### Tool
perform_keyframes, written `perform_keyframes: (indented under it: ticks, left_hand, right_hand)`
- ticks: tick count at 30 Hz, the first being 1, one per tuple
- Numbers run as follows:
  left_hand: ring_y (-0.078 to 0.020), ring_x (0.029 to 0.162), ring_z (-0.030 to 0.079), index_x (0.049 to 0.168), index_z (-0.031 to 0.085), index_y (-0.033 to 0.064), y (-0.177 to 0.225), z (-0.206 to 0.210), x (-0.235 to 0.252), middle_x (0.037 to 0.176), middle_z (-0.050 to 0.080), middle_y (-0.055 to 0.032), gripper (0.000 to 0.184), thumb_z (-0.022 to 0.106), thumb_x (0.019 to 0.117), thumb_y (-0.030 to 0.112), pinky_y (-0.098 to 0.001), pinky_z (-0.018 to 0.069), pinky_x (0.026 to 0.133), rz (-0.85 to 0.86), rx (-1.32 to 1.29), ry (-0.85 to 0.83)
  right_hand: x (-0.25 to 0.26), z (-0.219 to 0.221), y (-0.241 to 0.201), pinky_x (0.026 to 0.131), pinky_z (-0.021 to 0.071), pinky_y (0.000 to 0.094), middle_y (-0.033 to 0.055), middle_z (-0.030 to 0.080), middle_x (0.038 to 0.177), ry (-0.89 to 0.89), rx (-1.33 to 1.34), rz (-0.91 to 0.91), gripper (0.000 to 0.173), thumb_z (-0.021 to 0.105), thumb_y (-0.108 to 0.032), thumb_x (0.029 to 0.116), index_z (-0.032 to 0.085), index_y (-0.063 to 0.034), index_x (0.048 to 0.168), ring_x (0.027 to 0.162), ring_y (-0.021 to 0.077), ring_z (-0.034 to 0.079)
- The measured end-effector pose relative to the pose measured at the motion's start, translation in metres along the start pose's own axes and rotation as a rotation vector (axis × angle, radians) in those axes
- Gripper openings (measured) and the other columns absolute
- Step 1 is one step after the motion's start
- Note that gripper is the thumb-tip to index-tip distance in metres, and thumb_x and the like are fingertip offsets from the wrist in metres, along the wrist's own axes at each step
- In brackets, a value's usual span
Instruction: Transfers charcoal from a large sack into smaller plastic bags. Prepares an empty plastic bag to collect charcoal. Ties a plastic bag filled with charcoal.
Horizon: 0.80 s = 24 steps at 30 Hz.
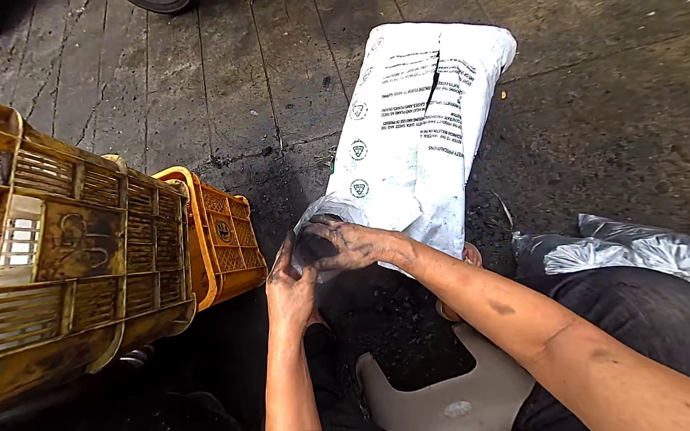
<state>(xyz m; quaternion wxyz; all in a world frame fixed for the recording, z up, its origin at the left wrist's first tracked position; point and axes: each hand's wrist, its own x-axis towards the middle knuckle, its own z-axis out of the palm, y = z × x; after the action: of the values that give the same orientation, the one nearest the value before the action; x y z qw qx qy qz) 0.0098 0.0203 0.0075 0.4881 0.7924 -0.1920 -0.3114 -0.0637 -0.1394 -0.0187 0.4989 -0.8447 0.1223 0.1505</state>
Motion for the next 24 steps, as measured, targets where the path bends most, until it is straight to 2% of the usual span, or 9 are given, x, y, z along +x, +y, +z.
perform_keyframes:
  ticks: [4,6,8,10,12,14,16,20,24]
  left_hand:
    - [-0.0085,0.114,0.063,0.147,0.049,-0.0028,0.004,-0.003,0.000,0.149,0.053,-0.0166,0.063,0.058,0.0849,-0.008,-0.0244,0.0536,0.087,-0.024,-0.033,0.014]
    - [-0.0081,0.110,0.064,0.147,0.049,-0.0018,0.003,-0.005,-0.001,0.148,0.053,-0.0164,0.063,0.057,0.0852,-0.007,-0.0245,0.0541,0.083,-0.030,-0.022,0.015]
    - [-0.0067,0.107,0.065,0.147,0.049,-0.0018,0.002,-0.006,-0.002,0.146,0.055,-0.0161,0.063,0.057,0.0850,-0.007,-0.0233,0.0541,0.082,-0.019,-0.034,0.011]
    - [-0.0049,0.107,0.065,0.147,0.049,-0.0022,0.004,-0.007,-0.002,0.145,0.056,-0.0149,0.062,0.057,0.0853,-0.007,-0.0215,0.0536,0.082,-0.010,-0.065,0.007]
    - [-0.0037,0.108,0.064,0.146,0.050,-0.0029,0.004,-0.010,-0.003,0.144,0.057,-0.0142,0.062,0.058,0.0846,-0.009,-0.0202,0.0532,0.085,-0.012,-0.081,0.012]
    - [-0.0040,0.115,0.062,0.144,0.051,-0.0045,0.002,-0.012,-0.003,0.145,0.057,-0.0154,0.061,0.057,0.0839,-0.010,-0.0197,0.0510,0.092,0.002,-0.075,0.008]
    - [-0.0071,0.119,0.061,0.136,0.059,-0.0042,0.000,-0.016,-0.002,0.142,0.058,-0.0161,0.053,0.056,0.0830,-0.009,-0.0224,0.0513,0.093,0.041,-0.024,0.026]
    - [-0.0212,0.125,0.058,0.101,0.076,0.0011,-0.010,-0.030,0.000,0.131,0.064,-0.0189,0.026,0.057,0.0840,-0.005,-0.0363,0.0454,0.103,0.142,0.309,0.052]
    - [-0.0328,0.123,0.061,0.101,0.077,-0.0009,-0.003,-0.026,0.000,0.131,0.064,-0.0231,0.022,0.057,0.0930,-0.004,-0.0472,0.0452,0.105,0.033,0.585,-0.073]
  right_hand:
    - [-0.003,-0.004,0.017,0.104,0.0495,0.0467,0.0220,0.059,0.138,0.463,0.104,-0.127,0.033,0.065,-0.008,0.0944,0.066,0.0013,0.127,0.127,0.0330,0.058]
    - [0.004,-0.006,0.038,0.100,0.0485,0.0557,0.0216,0.056,0.141,0.609,-0.034,0.046,0.060,0.082,-0.029,0.0852,0.061,-0.0036,0.135,0.127,0.0405,0.055]
    - [0.014,-0.009,0.060,0.101,0.0440,0.0640,0.0225,0.048,0.149,0.467,-0.085,0.354,0.092,0.085,-0.051,0.0803,0.045,-0.0098,0.152,0.133,0.0467,0.047]
    - [0.023,-0.012,0.083,0.101,0.0454,0.0637,0.0260,0.058,0.136,0.333,-0.044,0.475,0.073,0.074,-0.051,0.0917,0.053,-0.0037,0.143,0.125,0.0458,0.056]
    - [0.026,-0.015,0.093,0.090,0.0477,0.0593,0.0263,0.068,0.103,0.265,-0.001,0.399,0.041,0.060,-0.034,0.1041,0.068,0.0057,0.110,0.100,0.0409,0.065]
    - [0.019,-0.020,0.086,0.079,0.0470,0.0538,0.0204,0.063,0.083,0.273,0.029,0.305,0.035,0.055,-0.024,0.1068,0.067,0.0055,0.091,0.081,0.0335,0.062]
    - [0.006,-0.027,0.067,0.069,0.0450,0.0452,0.0133,0.057,0.073,0.365,0.111,0.230,0.033,0.056,-0.021,0.1064,0.065,0.0029,0.085,0.069,0.0244,0.056]
    - [-0.032,-0.032,0.016,0.053,0.0387,0.0219,-0.0021,0.050,0.060,0.482,0.263,-0.054,0.025,0.060,-0.011,0.1011,0.063,-0.0029,0.078,0.053,0.0027,0.046]
    - [-0.036,-0.043,0.000,0.055,0.0388,0.0274,0.0003,0.048,0.061,0.477,0.218,-0.033,0.029,0.056,-0.011,0.1024,0.060,-0.0026,0.075,0.054,0.0074,0.046]
